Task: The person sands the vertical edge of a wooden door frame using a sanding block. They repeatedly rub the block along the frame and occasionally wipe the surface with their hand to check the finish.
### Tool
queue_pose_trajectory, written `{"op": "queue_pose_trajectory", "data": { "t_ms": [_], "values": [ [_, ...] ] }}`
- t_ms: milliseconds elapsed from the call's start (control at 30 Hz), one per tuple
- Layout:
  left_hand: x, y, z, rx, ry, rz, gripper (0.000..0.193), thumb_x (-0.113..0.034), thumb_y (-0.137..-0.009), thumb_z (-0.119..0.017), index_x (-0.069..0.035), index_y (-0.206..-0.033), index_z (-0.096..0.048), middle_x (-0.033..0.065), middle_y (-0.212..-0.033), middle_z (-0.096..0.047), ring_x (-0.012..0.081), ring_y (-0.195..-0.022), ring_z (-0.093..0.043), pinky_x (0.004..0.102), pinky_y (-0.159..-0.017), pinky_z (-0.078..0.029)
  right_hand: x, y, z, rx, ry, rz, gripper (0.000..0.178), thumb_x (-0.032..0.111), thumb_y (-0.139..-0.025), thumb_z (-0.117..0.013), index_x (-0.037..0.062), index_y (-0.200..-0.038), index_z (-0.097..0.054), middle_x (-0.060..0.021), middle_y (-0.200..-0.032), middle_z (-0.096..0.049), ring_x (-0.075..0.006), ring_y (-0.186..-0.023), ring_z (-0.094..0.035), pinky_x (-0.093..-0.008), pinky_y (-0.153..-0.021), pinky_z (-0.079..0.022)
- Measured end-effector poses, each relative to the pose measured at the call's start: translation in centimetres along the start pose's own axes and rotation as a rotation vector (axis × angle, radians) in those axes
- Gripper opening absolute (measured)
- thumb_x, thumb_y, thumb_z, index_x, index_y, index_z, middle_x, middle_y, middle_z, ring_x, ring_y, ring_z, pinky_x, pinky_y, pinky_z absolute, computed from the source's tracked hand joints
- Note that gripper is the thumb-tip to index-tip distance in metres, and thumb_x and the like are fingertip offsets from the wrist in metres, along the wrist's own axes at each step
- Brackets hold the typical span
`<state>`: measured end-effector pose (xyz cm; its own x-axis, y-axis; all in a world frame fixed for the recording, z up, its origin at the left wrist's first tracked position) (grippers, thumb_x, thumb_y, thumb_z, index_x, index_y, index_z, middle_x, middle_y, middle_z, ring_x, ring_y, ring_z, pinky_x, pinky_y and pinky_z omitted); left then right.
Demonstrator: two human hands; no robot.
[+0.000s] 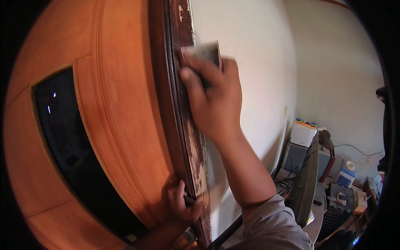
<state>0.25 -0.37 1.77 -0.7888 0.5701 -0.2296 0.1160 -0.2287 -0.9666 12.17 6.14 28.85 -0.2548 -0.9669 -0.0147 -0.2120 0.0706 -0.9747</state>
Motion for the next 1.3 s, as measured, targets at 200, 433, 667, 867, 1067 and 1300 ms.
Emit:
{"op": "queue_pose_trajectory", "data": {
  "t_ms": [200,433,667,867,1067,1300],
  "values": [
    [-0.3,-0.5,0.5,0.004,-0.046,-0.045,0.079,-0.023,-0.084,-0.083,0.009,-0.147,-0.051,0.0172,-0.105,-0.054,0.0284,-0.090,-0.054,0.0413,-0.078,-0.050,1.3,5.5,2.1,0.035,0.023,-0.071,0.031,0.017,-0.087,-0.084,0.0184,-0.117,-0.081,-0.0181,-0.104,-0.063,-0.0374,-0.089,-0.066,-0.0431,-0.074,-0.055],
    [0.0,-0.1,0.0,-0.044,-0.041,-0.054,0.080,-0.025,-0.082,-0.084,0.009,-0.147,-0.052,0.0160,-0.102,-0.055,0.0283,-0.089,-0.054,0.0412,-0.077,-0.050,1.4,7.2,3.4,0.067,0.011,-0.032,0.032,0.014,-0.084,-0.085,0.0164,-0.116,-0.081,-0.0184,-0.105,-0.065,-0.0360,-0.087,-0.066,-0.0434,-0.072,-0.054],
    [0.3,0.2,0.3,0.037,-0.088,-0.043,0.077,-0.027,-0.090,-0.073,0.007,-0.152,-0.042,0.0210,-0.121,-0.053,0.0279,-0.101,-0.052,0.0428,-0.086,-0.048,0.4,1.0,-0.2,-0.028,-0.010,-0.087,0.024,0.022,-0.089,-0.082,0.0200,-0.112,-0.081,-0.0167,-0.099,-0.059,-0.0365,-0.080,-0.063,-0.0455,-0.068,-0.052],
    [-0.3,-0.7,0.7,0.011,-0.114,-0.105,0.079,-0.021,-0.083,-0.084,0.010,-0.147,-0.049,0.0190,-0.106,-0.057,0.0278,-0.089,-0.055,0.0402,-0.076,-0.051,2.3,11.8,5.1,0.148,-0.043,-0.146,0.036,0.014,-0.081,-0.086,0.0171,-0.117,-0.081,-0.0190,-0.106,-0.067,-0.0356,-0.090,-0.064,-0.0431,-0.073,-0.054],
    [-0.4,-0.3,0.6,-0.003,-0.080,-0.026,0.080,-0.024,-0.084,-0.084,0.010,-0.147,-0.049,0.0176,-0.105,-0.058,0.0280,-0.090,-0.055,0.0401,-0.078,-0.050,0.7,1.8,1.2,0.041,0.032,-0.048,0.021,0.021,-0.088,-0.082,0.0209,-0.109,-0.080,-0.0176,-0.099,-0.060,-0.0372,-0.078,-0.064,-0.0461,-0.068,-0.051],
    [0.3,0.5,0.4,0.010,-0.015,0.047,0.080,-0.025,-0.084,-0.083,0.010,-0.148,-0.049,0.0169,-0.104,-0.057,0.0273,-0.090,-0.054,0.0401,-0.080,-0.049,0.5,0.3,-0.1,-0.009,0.042,-0.067,0.025,0.025,-0.091,-0.079,0.0222,-0.116,-0.079,-0.0181,-0.101,-0.061,-0.0377,-0.082,-0.066,-0.0456,-0.071,-0.054]
  ]
}}
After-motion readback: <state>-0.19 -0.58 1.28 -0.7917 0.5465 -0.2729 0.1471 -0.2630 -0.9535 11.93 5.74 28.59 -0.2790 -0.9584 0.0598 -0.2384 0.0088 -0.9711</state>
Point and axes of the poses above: each hand's wrist, its own y-axis away from the middle knuckle, its own z-axis out of the back of the hand, x = y × z, the point moved 1 cm from there along -y, towards the middle knuckle
